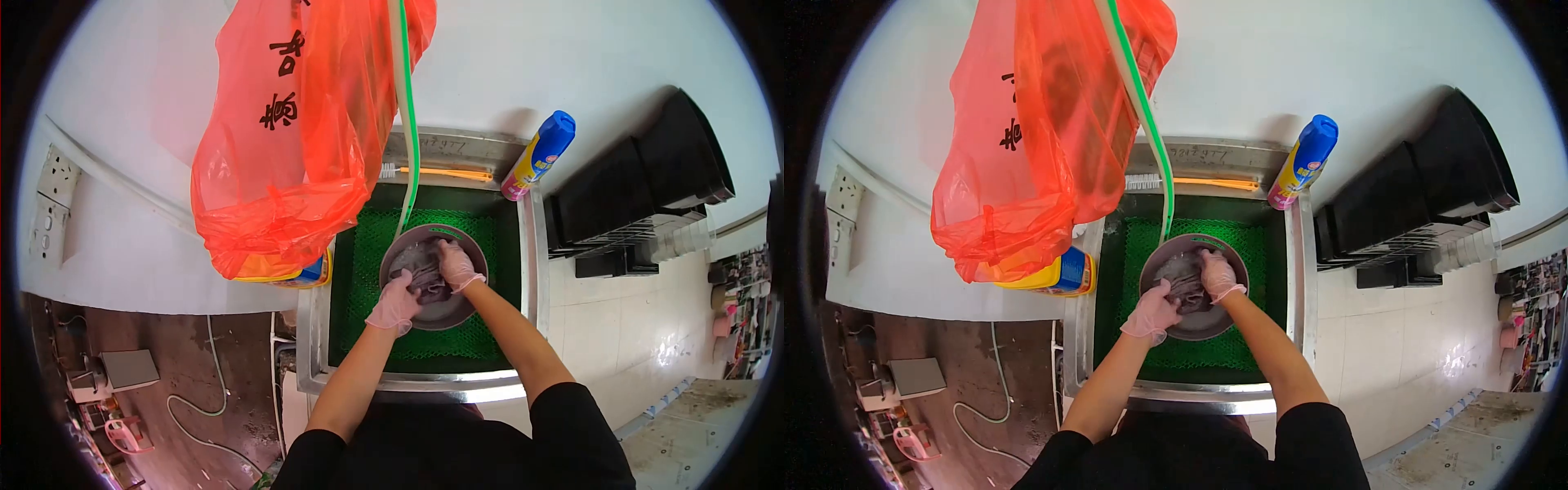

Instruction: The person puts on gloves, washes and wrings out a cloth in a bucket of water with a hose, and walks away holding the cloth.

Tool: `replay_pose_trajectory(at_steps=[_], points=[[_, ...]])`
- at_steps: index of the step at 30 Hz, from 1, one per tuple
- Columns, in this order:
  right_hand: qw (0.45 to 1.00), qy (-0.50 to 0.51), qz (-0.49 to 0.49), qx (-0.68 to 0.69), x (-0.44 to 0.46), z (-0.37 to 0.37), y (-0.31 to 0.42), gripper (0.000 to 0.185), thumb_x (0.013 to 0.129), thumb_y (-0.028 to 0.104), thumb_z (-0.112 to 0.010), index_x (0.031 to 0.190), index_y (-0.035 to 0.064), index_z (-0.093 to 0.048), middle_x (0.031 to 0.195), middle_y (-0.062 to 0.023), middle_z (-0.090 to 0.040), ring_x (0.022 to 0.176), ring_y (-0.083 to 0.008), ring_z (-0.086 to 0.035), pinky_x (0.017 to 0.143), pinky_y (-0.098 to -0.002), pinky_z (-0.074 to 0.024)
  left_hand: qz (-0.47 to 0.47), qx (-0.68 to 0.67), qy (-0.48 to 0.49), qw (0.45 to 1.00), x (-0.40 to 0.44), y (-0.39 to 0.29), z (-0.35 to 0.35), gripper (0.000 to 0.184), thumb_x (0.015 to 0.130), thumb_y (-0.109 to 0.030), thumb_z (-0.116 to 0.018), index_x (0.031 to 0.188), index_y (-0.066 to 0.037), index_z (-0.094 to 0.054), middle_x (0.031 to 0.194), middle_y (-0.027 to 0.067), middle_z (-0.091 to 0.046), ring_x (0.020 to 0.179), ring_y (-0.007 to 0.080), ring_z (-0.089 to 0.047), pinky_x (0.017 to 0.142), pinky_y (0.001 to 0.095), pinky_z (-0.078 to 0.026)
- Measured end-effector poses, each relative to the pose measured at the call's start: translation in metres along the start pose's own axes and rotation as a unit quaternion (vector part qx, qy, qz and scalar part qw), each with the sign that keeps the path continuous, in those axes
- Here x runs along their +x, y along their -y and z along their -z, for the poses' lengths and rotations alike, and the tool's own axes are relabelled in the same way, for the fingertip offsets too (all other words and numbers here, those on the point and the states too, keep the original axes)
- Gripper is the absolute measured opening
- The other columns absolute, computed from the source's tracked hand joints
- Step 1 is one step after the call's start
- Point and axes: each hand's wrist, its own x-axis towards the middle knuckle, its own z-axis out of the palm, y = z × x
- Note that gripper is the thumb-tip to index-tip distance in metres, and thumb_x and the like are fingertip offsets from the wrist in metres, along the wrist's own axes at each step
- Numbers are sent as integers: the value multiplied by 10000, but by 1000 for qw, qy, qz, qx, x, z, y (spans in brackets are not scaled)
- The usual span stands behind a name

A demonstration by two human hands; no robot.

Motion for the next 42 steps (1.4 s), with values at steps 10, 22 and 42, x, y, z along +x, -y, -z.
replay_pose_trajectory(at_steps=[10, 22, 42], points=[[904, 349, 76, -233, -28, -61, -29, 353, 824, 185, -555, 1156, 83, -617, 1085, -234, -635, 1064, -325, -610, 885, -405, -490, -51, 71, -34, 996, 73, 63, 100, 603, 690, 74, -615, 1275, 86, -468, 1228, 270, -555, 1199, 371, -516, 1029, 366, -407], [972, -62, 46, 223, -81, 58, 132, 236, 883, 89, -543, 1111, 32, -563, 1048, -142, -637, 959, -321, -616, 864, -397, -485, 18, -41, 69, 997, -22, -37, -54, 401, 877, -167, -581, 1264, -74, -526, 1210, 97, -584, 1128, 239, -558, 997, 391, -431], [938, 204, 84, -266, -25, -35, -5, 296, 856, 119, -543, 1144, 61, -587, 1086, -141, -637, 1074, -270, -592, 892, -361, -470, 93, -21, -117, 989, -29, -23, -36, 399, 938, -219, -478, 1306, -62, -480, 1297, 151, -538, 1214, 304, -499, 1034, 478, -371]])
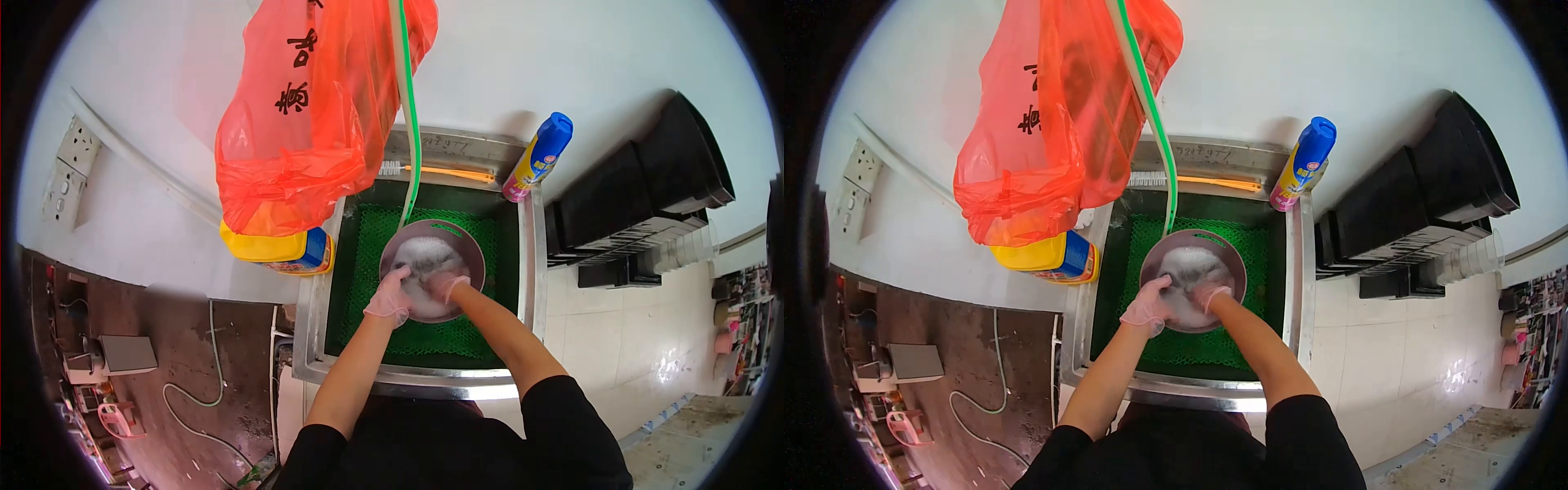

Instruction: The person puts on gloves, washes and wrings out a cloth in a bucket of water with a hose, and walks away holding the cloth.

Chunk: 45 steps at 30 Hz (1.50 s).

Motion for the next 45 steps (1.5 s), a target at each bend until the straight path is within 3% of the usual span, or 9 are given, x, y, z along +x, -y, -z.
replay_pose_trajectory(at_steps=[4, 11, 15, 28, 32, 35, 40, 42, 45], points=[[834, 47, 40, 549, -59, 124, 34, 229, 849, 76, -556, 1069, 31, -596, 1046, -65, -622, 998, -186, -578, 927, -325, -432, 28, 19, -96, 995, -40, -13, -32, 401, 946, -253, -472, 1284, -39, -489, 1289, 158, -537, 1206, 309, -503, 1039, 462, -372], [694, -128, 66, 705, -109, 158, 50, 287, 876, 89, -559, 1158, 43, -525, 1070, -65, -612, 973, -182, -576, 902, -330, -445, -79, -47, 195, 976, 48, 8, 9, 391, 973, -306, -464, 1278, -64, -501, 1278, 134, -536, 1188, 266, -516, 1025, 418, -411], [888, -383, 124, 222, -98, 128, 68, 295, 877, 157, -603, 1145, 54, -535, 1106, -117, -618, 989, -263, -603, 881, -371, -464, -281, 129, 360, 880, 24, 10, -13, 337, 974, -218, -445, 1256, -42, -504, 1253, 126, -548, 1173, 264, -525, 1015, 434, -430], [977, -185, -86, 66, -28, 54, 5, 235, 894, 207, -537, 1064, 68, -620, 1098, -207, -614, 1007, -342, -603, 812, -400, -508, -49, -11, 118, 992, -6, 12, 6, 516, 749, -45, -621, 1255, -72, -523, 1223, 133, -576, 1156, 314, -547, 1013, 426, -434], [994, 86, 54, -45, 13, -39, -20, 152, 875, 166, -527, 948, 68, -617, 1122, -178, -628, 1036, -323, -607, 808, -446, -518, -252, 606, 41, 753, 28, 23, 48, 618, 657, 4, -704, 1246, -43, -521, 1185, 139, -595, 1124, 329, -565, 1008, 406, -438], [976, -205, 42, 53, 46, -119, -15, 115, 817, 34, -534, 919, 43, -585, 1038, -125, -628, 975, -264, -609, 842, -380, -497, -301, 550, 56, 777, 38, 31, 51, 750, 549, 5, -789, 1248, -31, -518, 1176, 151, -601, 1115, 324, -570, 1005, 388, -437], [906, 16, -3, 424, -42, 90, 34, 220, 786, -34, -530, 983, 55, -575, 1007, -73, -587, 940, -190, -566, 898, -303, -441, -311, 545, 121, 769, 29, 2, 33, 624, 668, -82, -769, 1244, -49, -530, 1171, 146, -606, 1081, 297, -590, 979, 375, -453], [793, -72, 56, 602, -80, 132, 57, 166, 788, -53, -549, 907, 61, -574, 916, -16, -527, 933, -114, -507, 899, -260, -399, -48, 118, 141, 982, 25, -12, 14, 533, 748, -156, -725, 1239, -62, -538, 1168, 130, -609, 1080, 278, -592, 958, 377, -465], [754, -141, 4, 641, -115, 167, 85, 169, 787, -39, -584, 914, 72, -579, 924, 5, -532, 940, -116, -507, 895, -269, -400, 71, -104, 203, 971, 39, -11, 6, 450, 825, -222, -666, 1232, -75, -544, 1169, 109, -611, 1079, 262, -593, 939, 382, -474]])
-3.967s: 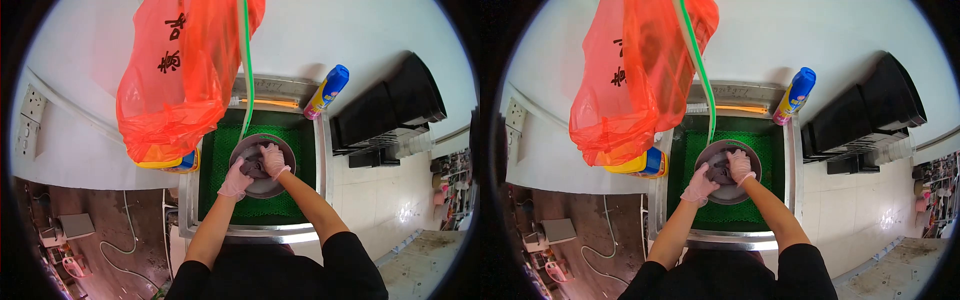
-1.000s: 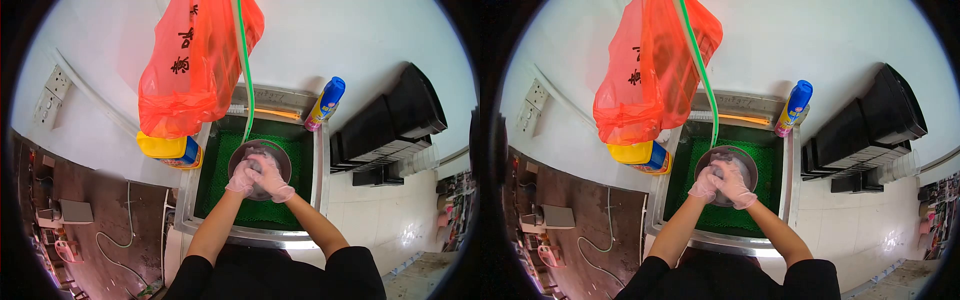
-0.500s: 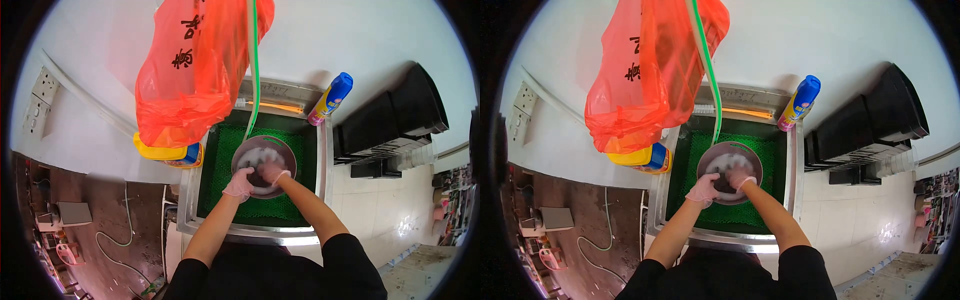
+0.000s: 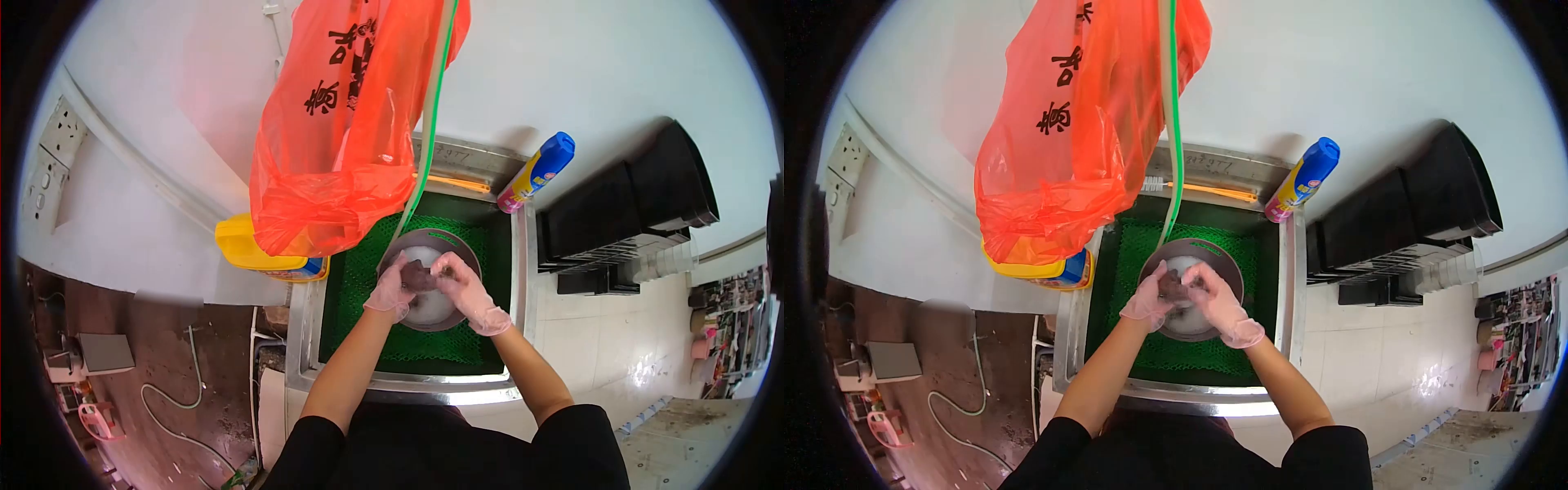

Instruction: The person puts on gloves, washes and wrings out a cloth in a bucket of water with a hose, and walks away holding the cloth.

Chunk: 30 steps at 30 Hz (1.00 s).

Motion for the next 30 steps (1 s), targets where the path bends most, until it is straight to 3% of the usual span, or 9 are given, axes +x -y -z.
replay_pose_trajectory(at_steps=[3, 4, 6, 10, 14, 17, 21, 24, 30], points=[[989, -101, 82, -73, 4, -17, -7, 160, 800, 13, -612, 945, 75, -586, 965, -35, -557, 957, -172, -532, 878, -313, -424, -33, 37, 131, 990, 11, 2, -5, 383, 897, -281, -593, 1224, -88, -548, 1176, 83, -610, 1078, 250, -593, 923, 390, -481], [961, -153, 158, -167, 12, -23, -19, 163, 813, 59, -623, 972, 73, -592, 1001, -84, -581, 971, -227, -557, 863, -352, -446, -132, 244, 84, 957, -2, 3, -21, 367, 911, -281, -577, 1221, -86, -549, 1164, 81, -617, 1066, 252, -600, 919, 393, -482], [917, -203, 228, -258, 30, -13, -59, 181, 826, 104, -633, 999, 70, -597, 1037, -134, -604, 986, -282, -583, 849, -391, -469, -305, 605, -19, 736, -22, 7, -43, 340, 938, -280, -546, 1213, -81, -551, 1141, 75, -630, 1043, 256, -613, 911, 397, -483], [995, -98, 11, -29, 82, 39, -141, 239, 841, 237, -652, 1004, 67, -611, 1103, -178, -597, 997, -390, -579, 841, -464, -478, -221, 492, 37, 841, 34, 18, 28, 320, 967, -257, -496, 1210, -54, -546, 1133, 87, -636, 1052, 241, -603, 912, 367, -473], [906, -104, 21, -409, 91, 51, -137, 289, 838, 303, -648, 994, 61, -620, 1056, -211, -616, 963, -417, -590, 826, -487, -485, -158, 50, -63, 984, -17, 25, -15, 353, 948, -218, -505, 1225, 1, -529, 1154, 135, -628, 1072, 261, -590, 918, 345, -459], [783, -94, 95, -607, 78, 36, -145, 262, 827, 277, -649, 981, 67, -622, 1033, -230, -618, 943, -404, -608, 827, -488, -485, -141, 174, -71, 972, -14, 18, 22, 340, 926, -202, -543, 1228, -48, -521, 1209, 119, -578, 1109, 271, -552, 944, 416, -449], [764, -65, 19, -641, 78, 30, -234, 224, 774, 67, -588, 997, 64, -611, 1016, -162, -619, 1043, -297, -589, 793, -406, -501, -139, 219, -44, 965, 13, 27, 78, 357, 930, -236, -548, 1233, -51, -510, 1242, 135, -545, 1119, 293, -540, 969, 454, -443], [850, 175, -147, -474, 72, 29, -174, 268, 741, -17, -551, 993, 65, -587, 1074, -132, -581, 1117, -288, -538, 889, -359, -469, -130, 190, -50, 972, 2, 21, 55, 377, 941, -269, -531, 1234, -33, -508, 1236, 154, -548, 1109, 298, -549, 966, 446, -451], [993, 59, 13, -103, 28, 18, -78, 232, 786, 28, -570, 1015, 65, -558, 972, -147, -610, 844, -304, -604, 797, -392, -479, -58, 52, -166, 983, -44, 9, -49, 453, 961, -346, -472, 1227, 18, -517, 1184, 196, -593, 1075, 273, -583, 908, 386, -499]])
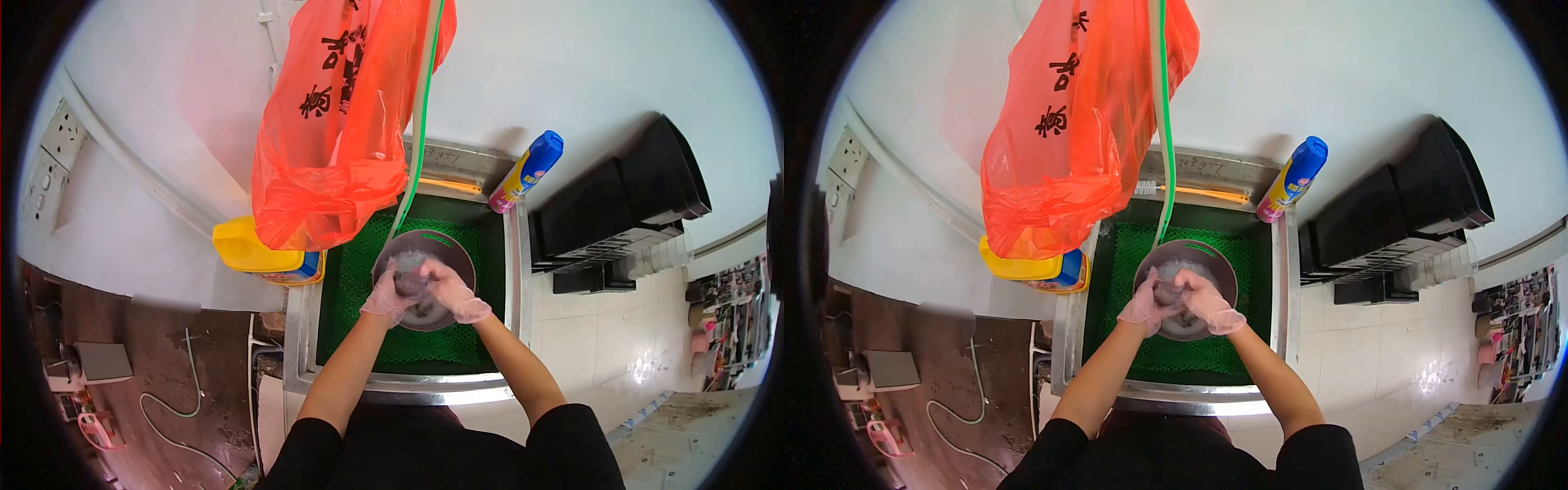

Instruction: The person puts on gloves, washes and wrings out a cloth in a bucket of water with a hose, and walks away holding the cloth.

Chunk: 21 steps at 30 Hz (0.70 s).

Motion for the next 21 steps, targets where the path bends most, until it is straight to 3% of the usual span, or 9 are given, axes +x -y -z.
replay_pose_trajectory(at_steps=[3, 5, 6, 8, 9, 12, 14, 19, 21], points=[[991, -100, 81, 23, -21, -14, 50, 208, 791, 12, -566, 995, 55, -549, 874, -143, -600, 801, -294, -582, 771, -384, -468, -4, 36, 119, 992, 18, 1, 7, 414, 977, -379, -449, 1168, -21, -530, 1202, 174, -555, 1078, 271, -571, 946, 391, -475], [967, -197, 116, -115, -26, -33, 65, 189, 801, 0, -552, 984, 47, -552, 831, -147, -596, 815, -288, -582, 778, -359, -464, -5, 54, 181, 982, 41, 10, 9, 399, 985, -396, -438, 1138, -41, -536, 1211, 162, -536, 1079, 271, -566, 965, 394, -463], [944, -243, 131, -182, -26, -37, 68, 180, 806, -7, -546, 979, 43, -554, 810, -149, -594, 822, -285, -582, 781, -347, -462, -47, 28, 303, 951, 57, 20, 11, 397, 996, -394, -413, 1145, -47, -538, 1209, 149, -538, 1079, 262, -562, 969, 388, -457], [956, -220, 136, -142, -7, -28, 53, 173, 820, 18, -543, 990, 44, -558, 840, -149, -598, 852, -286, -585, 805, -346, -458, -126, -27, 528, 839, 78, 35, 14, 400, 1018, -390, -364, 1158, -58, -540, 1206, 123, -542, 1080, 244, -555, 976, 377, -446], [966, -193, 137, -102, 5, -20, 37, 169, 834, 44, -541, 1001, 46, -561, 869, -150, -602, 882, -286, -587, 830, -345, -454, -122, -25, 528, 840, 75, 34, 12, 400, 1018, -390, -364, 1158, -58, -540, 1206, 123, -542, 1080, 244, -555, 976, 377, -446], [981, -170, 97, -6, 31, -4, -32, 164, 868, 113, -534, 1014, 46, -570, 913, -136, -613, 930, -272, -593, 863, -344, -450, -95, 72, 232, 965, 46, 18, 1, 330, 1027, -302, -370, 1170, -56, -538, 1214, 86, -540, 1098, 216, -540, 987, 368, -428], [982, -163, 15, 98, 38, 5, -68, 198, 909, 201, -525, 1016, 44, -580, 943, -107, -627, 967, -243, -601, 879, -342, -448, -75, 68, 250, 963, 34, 12, -3, 327, 1020, -288, -394, 1190, -46, -532, 1210, 76, -546, 1104, 201, -538, 983, 357, -428], [987, -152, 42, 42, 11, 16, -57, 231, 918, 263, -566, 974, 40, -587, 906, -51, -620, 950, -186, -588, 864, -316, -448, -87, 110, 249, 958, -6, -11, -24, 299, 960, -198, -536, 1203, -24, -550, 1134, 51, -594, 1025, 136, -566, 904, 290, -459], [959, -153, -38, 234, -4, 15, -21, 168, 920, 204, -584, 983, 48, -585, 932, -29, -603, 910, -147, -567, 823, -285, -457, -105, 139, 234, 956, -11, -10, -29, 290, 936, -166, -584, 1189, -25, -567, 1100, 47, -613, 979, 118, -581, 868, 266, -473]])
